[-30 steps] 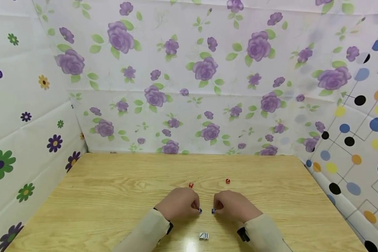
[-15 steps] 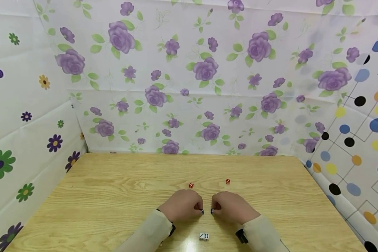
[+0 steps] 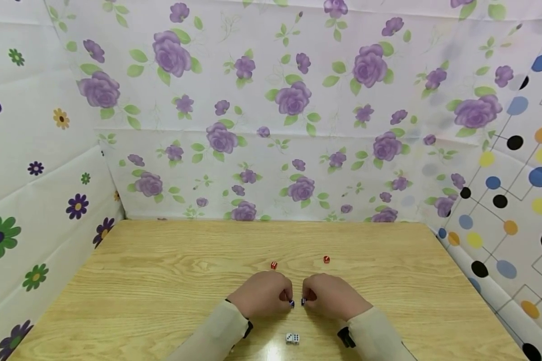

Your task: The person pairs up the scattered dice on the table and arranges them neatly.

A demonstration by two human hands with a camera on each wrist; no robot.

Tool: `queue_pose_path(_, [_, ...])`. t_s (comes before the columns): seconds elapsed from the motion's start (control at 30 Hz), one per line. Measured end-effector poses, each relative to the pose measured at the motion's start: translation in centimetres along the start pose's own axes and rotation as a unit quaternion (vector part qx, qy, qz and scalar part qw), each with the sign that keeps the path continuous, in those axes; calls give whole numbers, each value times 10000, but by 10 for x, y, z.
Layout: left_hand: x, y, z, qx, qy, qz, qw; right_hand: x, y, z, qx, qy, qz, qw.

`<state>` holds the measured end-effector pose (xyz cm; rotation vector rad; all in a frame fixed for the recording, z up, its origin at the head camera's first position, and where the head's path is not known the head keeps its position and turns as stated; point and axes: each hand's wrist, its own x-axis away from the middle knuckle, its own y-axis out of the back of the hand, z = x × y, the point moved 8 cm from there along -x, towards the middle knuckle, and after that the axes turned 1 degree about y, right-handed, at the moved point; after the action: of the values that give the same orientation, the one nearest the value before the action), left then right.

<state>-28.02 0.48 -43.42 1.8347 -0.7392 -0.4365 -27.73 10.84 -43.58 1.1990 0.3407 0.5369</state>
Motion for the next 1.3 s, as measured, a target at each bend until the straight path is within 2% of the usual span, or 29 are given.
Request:
queue_pose_path(0.43, [-1,0,-4,-271,-41,-44,9996,-1,-1,-1,118,5,9,9999])
queue_pose_path(0.7, [0,-3,-4,-108,-67,-22,9999,-1,-6,5,45,110,52,9999])
queue_pose_path(1.0, [0,-7,2,-139,117,12,9998,1,-1,8,81,50,8,10000])
queue_pose_path(1.3, [2,-4,-2,-217,-112,-107,9996,-1,-3,11,208,172,-50,9996])
